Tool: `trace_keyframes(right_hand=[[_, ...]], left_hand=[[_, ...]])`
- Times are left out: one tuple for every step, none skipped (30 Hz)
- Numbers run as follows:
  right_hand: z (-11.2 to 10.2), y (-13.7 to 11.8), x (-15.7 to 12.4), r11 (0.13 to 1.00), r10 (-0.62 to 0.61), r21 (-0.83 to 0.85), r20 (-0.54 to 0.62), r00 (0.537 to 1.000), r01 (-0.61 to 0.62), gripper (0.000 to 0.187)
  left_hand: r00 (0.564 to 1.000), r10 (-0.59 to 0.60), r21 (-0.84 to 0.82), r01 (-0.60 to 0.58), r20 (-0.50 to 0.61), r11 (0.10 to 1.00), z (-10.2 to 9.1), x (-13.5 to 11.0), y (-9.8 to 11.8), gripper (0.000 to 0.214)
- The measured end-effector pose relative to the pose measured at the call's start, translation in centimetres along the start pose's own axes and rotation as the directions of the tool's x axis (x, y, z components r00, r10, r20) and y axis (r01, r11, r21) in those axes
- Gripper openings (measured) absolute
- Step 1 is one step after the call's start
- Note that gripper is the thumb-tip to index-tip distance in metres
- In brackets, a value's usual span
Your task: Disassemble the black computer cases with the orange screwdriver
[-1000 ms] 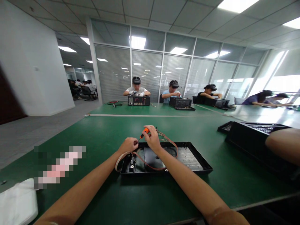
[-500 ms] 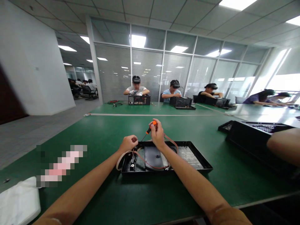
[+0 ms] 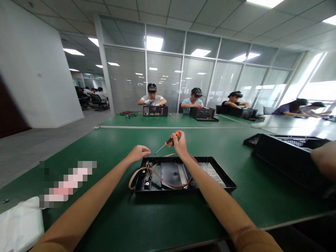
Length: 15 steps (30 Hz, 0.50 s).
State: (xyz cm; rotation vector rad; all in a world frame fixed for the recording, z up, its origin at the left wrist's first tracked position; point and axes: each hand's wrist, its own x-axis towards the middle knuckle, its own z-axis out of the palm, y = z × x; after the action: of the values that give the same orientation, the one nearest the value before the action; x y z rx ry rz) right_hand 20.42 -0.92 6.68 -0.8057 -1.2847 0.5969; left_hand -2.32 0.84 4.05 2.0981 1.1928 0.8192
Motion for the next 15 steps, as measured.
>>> trace_keyframes(right_hand=[[0.2,-0.2,-0.3,1.000,-0.021,-0.013,0.031,0.999,0.022,0.032],[0.4,-0.3,-0.6,0.999,-0.046,-0.027,0.053,0.998,0.047,0.032],[0.6,-0.5,-0.9,0.996,-0.073,-0.043,0.070,0.995,0.076,0.031],[0.7,-0.6,-1.1,0.993,-0.100,-0.061,0.081,0.992,0.105,0.030],[0.7,-0.8,-1.3,0.988,-0.124,-0.079,0.088,0.988,0.131,0.030],[0.7,-0.9,-1.4,0.984,-0.143,-0.096,0.093,0.985,0.152,0.030],[0.7,-0.9,-1.5,0.980,-0.156,-0.110,0.096,0.983,0.166,0.029],[0.7,-0.9,-1.6,0.977,-0.161,-0.121,0.099,0.982,0.173,0.029],[0.6,-0.9,-1.6,0.976,-0.162,-0.129,0.103,0.981,0.175,0.029],[0.6,-0.8,-1.6,0.975,-0.161,-0.137,0.107,0.981,0.175,0.029],[0.6,-0.7,-1.6,0.974,-0.157,-0.145,0.111,0.981,0.172,0.029],[0.6,-0.6,-1.6,0.974,-0.151,-0.153,0.118,0.981,0.168,0.029],[0.6,-0.5,-1.7,0.973,-0.144,-0.162,0.126,0.982,0.163,0.029],[0.6,-0.4,-1.7,0.973,-0.136,-0.171,0.133,0.982,0.158,0.030],[0.6,-0.3,-1.7,0.972,-0.128,-0.179,0.139,0.982,0.152,0.030]], left_hand=[[1.000,0.012,0.053,-0.013,0.016,0.999,0.3,0.0,0.3,0.027],[0.999,0.021,0.090,-0.023,0.031,0.996,0.7,0.0,0.5,0.027],[0.998,0.026,0.110,-0.031,0.049,0.993,1.1,-0.1,0.6,0.028],[0.997,0.029,0.115,-0.037,0.068,0.993,1.4,-0.1,0.8,0.028],[0.996,0.033,0.109,-0.042,0.084,0.993,1.6,-0.1,0.9,0.029],[0.995,0.035,0.096,-0.044,0.098,0.994,1.8,-0.1,0.9,0.029],[0.994,0.035,0.084,-0.044,0.105,0.996,1.9,-0.2,0.9,0.030],[0.994,0.033,0.076,-0.041,0.105,0.996,2.0,-0.2,0.9,0.031],[0.994,0.030,0.073,-0.038,0.101,0.997,2.0,-0.2,0.8,0.032],[0.995,0.026,0.071,-0.033,0.096,0.997,2.0,-0.2,0.8,0.032],[0.996,0.021,0.069,-0.027,0.090,0.997,2.0,-0.1,0.7,0.032],[0.996,0.014,0.064,-0.020,0.086,0.998,2.1,-0.1,0.6,0.032],[0.997,0.008,0.058,-0.013,0.083,0.998,2.1,-0.1,0.5,0.032],[0.997,0.003,0.051,-0.007,0.083,0.999,2.2,0.0,0.4,0.032],[0.997,0.001,0.048,-0.005,0.082,0.999,2.2,0.0,0.4,0.032]])
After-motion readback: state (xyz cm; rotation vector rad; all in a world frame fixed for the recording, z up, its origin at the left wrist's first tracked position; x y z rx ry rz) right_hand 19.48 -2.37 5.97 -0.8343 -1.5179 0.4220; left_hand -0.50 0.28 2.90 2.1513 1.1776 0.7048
